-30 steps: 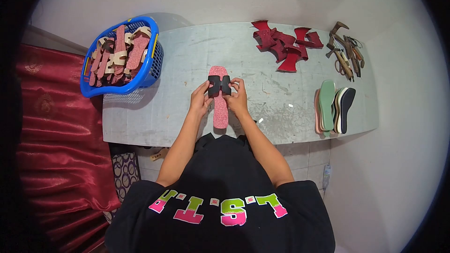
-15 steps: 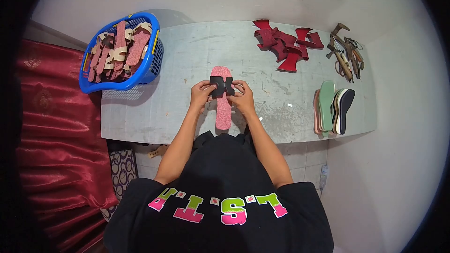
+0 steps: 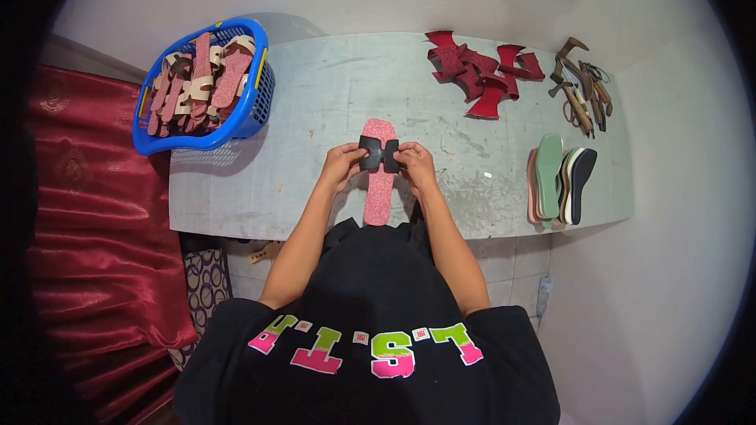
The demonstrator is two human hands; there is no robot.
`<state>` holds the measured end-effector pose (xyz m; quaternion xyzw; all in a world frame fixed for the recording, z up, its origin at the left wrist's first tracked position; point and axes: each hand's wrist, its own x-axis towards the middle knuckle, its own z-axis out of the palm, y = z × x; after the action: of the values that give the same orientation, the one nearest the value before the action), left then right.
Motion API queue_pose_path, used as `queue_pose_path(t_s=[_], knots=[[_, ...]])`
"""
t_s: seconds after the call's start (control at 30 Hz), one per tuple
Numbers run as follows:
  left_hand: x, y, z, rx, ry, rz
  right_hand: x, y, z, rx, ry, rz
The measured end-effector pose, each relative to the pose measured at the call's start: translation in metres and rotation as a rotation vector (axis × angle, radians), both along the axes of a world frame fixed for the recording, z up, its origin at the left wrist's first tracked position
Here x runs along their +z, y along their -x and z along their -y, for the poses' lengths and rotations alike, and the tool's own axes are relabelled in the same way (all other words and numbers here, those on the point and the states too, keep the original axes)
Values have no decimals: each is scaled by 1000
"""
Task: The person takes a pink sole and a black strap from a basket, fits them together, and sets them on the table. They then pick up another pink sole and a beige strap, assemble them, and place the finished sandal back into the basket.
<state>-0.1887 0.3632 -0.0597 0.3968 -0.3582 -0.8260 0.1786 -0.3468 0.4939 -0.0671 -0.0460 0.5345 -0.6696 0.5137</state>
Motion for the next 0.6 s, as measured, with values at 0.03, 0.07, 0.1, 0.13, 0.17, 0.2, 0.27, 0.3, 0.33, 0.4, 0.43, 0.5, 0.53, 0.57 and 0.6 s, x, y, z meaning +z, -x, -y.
queue_pose_path(t_s=[0.03, 0.07, 0.1, 0.13, 0.17, 0.2, 0.27, 0.3, 0.33, 0.4, 0.43, 0.5, 0.53, 0.57, 0.6], knots=[[-1, 0, 0, 1, 0, 0, 0, 0, 0, 0, -5, 11], [-1, -1, -1, 0, -10, 12, -1, 0, -1, 2, -11, 23], [-2, -1, -2, -1, -19, 23, 6, -2, -1, 4, -11, 23], [-3, -1, -1, 1, -19, 22, 12, -3, -1, -20, -7, 29], [-4, -1, -2, 5, -22, 4, 19, -5, 0, -44, -4, 37], [-4, -1, -3, 8, -24, -13, 18, -5, -1, -43, -5, 38], [-2, -2, -5, 16, -18, -23, 17, 1, -4, 33, -34, 73], [-1, -2, -6, 23, -11, -33, 14, 3, -5, 40, -35, 72], [-1, -4, -6, 40, -10, -32, 11, 3, -4, 46, -32, 67], [0, -5, -7, 39, -22, -60, 8, 0, -2, 47, -26, 65], [-1, -5, -7, 41, -21, -60, 10, 0, -3, 41, -29, 72], [-1, -4, -8, 60, 9, -22, 13, 1, -3, 32, -34, 76], [-1, -4, -7, 60, 10, -23, 14, 0, -3, 29, -42, 85], [-1, -4, -7, 62, 6, -14, 15, 0, -1, 26, -49, 93], [-1, -5, -7, 64, 2, -5, 14, 1, -1, 27, -48, 92]])
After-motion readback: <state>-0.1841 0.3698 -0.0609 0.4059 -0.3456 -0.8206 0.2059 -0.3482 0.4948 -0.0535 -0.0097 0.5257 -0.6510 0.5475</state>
